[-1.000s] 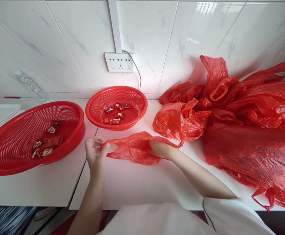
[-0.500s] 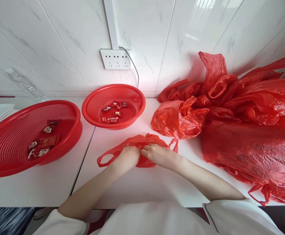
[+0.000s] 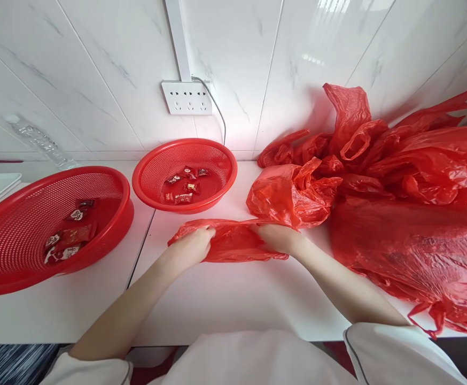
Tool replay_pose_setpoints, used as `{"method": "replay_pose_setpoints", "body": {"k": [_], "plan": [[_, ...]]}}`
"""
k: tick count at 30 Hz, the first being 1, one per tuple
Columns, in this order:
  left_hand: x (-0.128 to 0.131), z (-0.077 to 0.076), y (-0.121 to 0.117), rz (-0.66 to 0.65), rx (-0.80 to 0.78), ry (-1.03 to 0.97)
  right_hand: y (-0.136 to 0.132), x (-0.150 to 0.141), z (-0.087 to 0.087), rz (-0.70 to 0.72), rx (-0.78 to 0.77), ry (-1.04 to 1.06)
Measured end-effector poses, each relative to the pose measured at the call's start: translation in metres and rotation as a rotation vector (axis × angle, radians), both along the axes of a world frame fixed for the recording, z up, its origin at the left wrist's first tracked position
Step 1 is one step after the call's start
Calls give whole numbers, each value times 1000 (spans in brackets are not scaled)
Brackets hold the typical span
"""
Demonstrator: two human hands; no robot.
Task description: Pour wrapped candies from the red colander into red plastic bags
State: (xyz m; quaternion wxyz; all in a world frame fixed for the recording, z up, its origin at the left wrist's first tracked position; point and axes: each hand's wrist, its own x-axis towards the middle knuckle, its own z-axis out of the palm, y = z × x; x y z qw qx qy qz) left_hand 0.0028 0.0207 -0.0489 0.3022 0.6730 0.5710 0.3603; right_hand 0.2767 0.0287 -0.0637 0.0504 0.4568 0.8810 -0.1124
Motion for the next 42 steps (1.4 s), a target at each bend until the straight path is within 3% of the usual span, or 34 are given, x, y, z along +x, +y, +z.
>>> {"method": "replay_pose_setpoints", "body": {"k": [4,6,10,14,17,20,23,25,27,31,33,35,38,42], "plan": [[15,2,0,-447,17,426,-4,-18,11,29,30,-22],[15,-2,4,-538,17,547,-9,-24,16,89,106,13],[-1,-14,12,-531,-151,701,-15,-24,12,259,171,198],[-15,-15,10,-491,-286,648,-7,-12,-12,126,-6,264],[-18,-12,10,-501,-218,531,4,-4,-24,63,-184,341],[-20,-10,13,-542,-201,425,12,0,-27,113,-270,447],[-20,-5,12,-544,-281,390,15,1,-22,99,-308,408],[-16,3,9,-493,-269,369,14,1,-15,69,-323,365],[-11,12,4,-337,-169,342,12,-1,-6,53,-311,375],[-18,25,7,256,96,359,7,-7,19,21,-229,441],[-34,26,15,530,72,464,6,-7,34,19,-207,475],[-54,24,25,678,-99,534,7,-5,50,12,-191,524],[-74,16,44,661,-210,315,10,2,75,-81,-80,605],[-76,0,63,405,-556,-438,11,9,100,-217,124,717]]}}
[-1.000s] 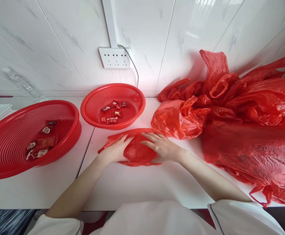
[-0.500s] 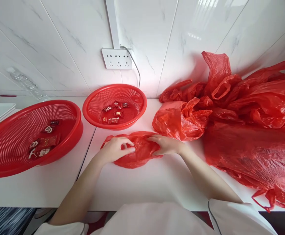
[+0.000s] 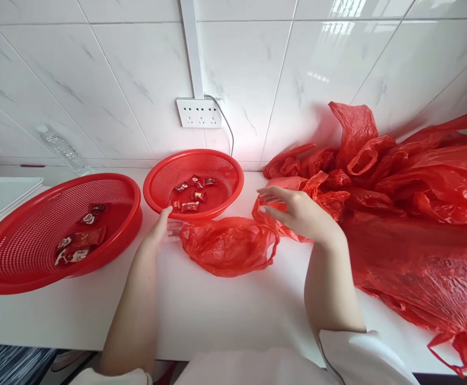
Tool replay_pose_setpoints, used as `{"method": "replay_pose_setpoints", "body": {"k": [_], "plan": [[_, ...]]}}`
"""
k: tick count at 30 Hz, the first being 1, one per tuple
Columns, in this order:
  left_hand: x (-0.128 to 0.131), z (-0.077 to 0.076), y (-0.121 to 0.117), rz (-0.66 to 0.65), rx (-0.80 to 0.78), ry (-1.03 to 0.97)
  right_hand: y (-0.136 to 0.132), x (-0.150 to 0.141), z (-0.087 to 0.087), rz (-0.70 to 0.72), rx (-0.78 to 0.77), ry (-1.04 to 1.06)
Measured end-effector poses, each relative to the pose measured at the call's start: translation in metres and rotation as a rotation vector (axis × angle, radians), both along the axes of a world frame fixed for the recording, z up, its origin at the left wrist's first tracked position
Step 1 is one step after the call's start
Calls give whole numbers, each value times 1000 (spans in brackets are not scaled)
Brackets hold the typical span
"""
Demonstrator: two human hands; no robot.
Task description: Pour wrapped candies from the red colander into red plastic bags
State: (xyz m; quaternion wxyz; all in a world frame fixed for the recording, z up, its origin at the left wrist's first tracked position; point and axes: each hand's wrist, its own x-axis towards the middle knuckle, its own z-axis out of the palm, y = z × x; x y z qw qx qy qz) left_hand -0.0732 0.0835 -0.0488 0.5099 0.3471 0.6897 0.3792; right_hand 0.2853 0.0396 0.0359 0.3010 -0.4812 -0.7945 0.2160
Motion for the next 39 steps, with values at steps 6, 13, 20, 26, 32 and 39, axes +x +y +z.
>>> {"method": "replay_pose_setpoints", "body": {"k": [6,13,20,26,32,39], "plan": [[9,-14,1,0,176,-465,-5,5,3,3,-45,19],[26,-14,-16,-6,312,-496,0,3,-3,3,-60,11],[49,-26,-26,-15,358,-491,21,-36,-33,124,70,-18],[61,-32,-32,-118,342,-489,42,-70,-82,177,80,36],[69,-37,-37,-169,337,-544,49,-79,-111,100,3,-142],[69,-37,-34,-166,360,-585,49,-72,-100,249,9,-168]]}}
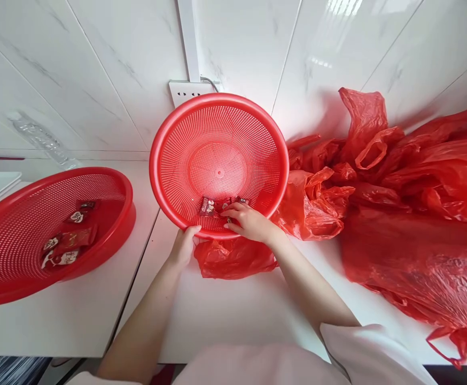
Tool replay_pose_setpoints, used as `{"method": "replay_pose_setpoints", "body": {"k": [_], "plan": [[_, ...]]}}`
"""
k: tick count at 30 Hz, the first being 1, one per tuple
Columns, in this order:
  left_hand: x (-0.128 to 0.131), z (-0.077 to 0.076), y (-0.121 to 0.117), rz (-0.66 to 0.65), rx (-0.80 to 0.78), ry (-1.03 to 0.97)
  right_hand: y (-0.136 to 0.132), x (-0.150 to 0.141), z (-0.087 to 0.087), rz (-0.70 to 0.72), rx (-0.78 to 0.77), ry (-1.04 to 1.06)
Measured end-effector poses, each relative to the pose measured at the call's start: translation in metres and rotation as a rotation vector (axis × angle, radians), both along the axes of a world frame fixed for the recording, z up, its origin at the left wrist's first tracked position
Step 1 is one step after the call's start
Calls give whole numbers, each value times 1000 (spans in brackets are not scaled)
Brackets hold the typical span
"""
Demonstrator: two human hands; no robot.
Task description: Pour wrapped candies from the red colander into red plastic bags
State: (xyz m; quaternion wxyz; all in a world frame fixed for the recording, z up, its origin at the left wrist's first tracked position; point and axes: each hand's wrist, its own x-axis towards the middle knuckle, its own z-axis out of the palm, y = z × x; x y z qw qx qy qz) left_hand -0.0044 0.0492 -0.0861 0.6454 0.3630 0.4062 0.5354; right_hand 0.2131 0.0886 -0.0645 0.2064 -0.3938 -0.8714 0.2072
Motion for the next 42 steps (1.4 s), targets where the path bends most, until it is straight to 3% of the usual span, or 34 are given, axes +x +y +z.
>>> {"method": "replay_pose_setpoints", "body": {"k": [6,14,21,26,29,32,38,42], "plan": [[-3,3,2,68,16,20,0,16,9,145,-138,-40],[-8,7,5,122,21,-13,-8,15,31,110,-151,222],[-16,7,10,178,13,-107,-14,30,52,27,-703,555],[-19,7,12,212,20,-108,-18,44,58,44,-725,402],[-17,9,11,217,22,-74,-21,49,57,28,-624,157],[-15,11,9,213,41,-24,-23,48,57,-97,-381,1],[-6,11,3,183,73,112,-21,13,43,-147,-65,262],[0,2,-4,195,56,176,-12,-15,16,-315,77,95]]}}
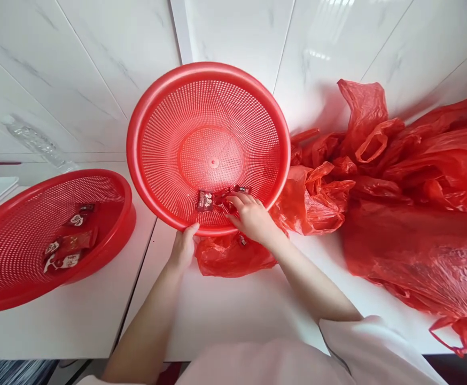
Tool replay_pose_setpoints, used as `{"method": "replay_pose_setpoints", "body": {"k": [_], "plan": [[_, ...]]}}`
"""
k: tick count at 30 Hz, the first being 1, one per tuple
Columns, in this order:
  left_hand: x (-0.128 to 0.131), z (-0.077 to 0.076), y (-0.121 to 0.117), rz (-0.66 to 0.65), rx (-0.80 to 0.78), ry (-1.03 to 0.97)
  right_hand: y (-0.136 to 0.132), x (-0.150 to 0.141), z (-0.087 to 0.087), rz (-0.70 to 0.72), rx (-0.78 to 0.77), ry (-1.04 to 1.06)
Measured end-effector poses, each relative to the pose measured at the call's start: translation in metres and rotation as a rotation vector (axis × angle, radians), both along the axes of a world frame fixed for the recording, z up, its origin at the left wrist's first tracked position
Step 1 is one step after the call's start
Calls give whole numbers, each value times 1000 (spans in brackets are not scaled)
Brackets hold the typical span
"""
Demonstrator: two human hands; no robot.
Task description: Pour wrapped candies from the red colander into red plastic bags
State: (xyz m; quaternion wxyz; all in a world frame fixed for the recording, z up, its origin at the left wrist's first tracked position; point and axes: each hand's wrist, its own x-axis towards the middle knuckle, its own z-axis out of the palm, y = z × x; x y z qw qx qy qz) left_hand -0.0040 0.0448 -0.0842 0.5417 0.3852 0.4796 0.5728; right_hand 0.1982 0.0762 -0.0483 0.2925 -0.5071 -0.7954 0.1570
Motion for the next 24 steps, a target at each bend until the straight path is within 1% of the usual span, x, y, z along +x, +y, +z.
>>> {"method": "replay_pose_setpoints", "body": {"k": [2,4,6,8,10,13,18,21,24], "plan": [[1,-5,-2,3,-37,-1,5,-3,-9,-58,-46,-44],[2,-8,-2,-6,-60,-19,10,3,-12,-51,-110,60],[1,-9,-2,-33,-52,-49,12,14,-8,-28,-165,211],[1,-8,-1,-51,-34,-65,13,25,-2,14,-201,275],[2,-6,0,-60,-25,-74,11,31,4,100,-197,232],[4,-3,0,-68,-24,-89,8,30,8,214,-150,129],[4,3,1,-82,3,-86,3,18,3,246,-123,-40],[1,2,3,-75,5,-88,3,17,1,328,-167,-40],[-3,-1,6,-56,2,-101,4,22,6,439,-264,71]]}}
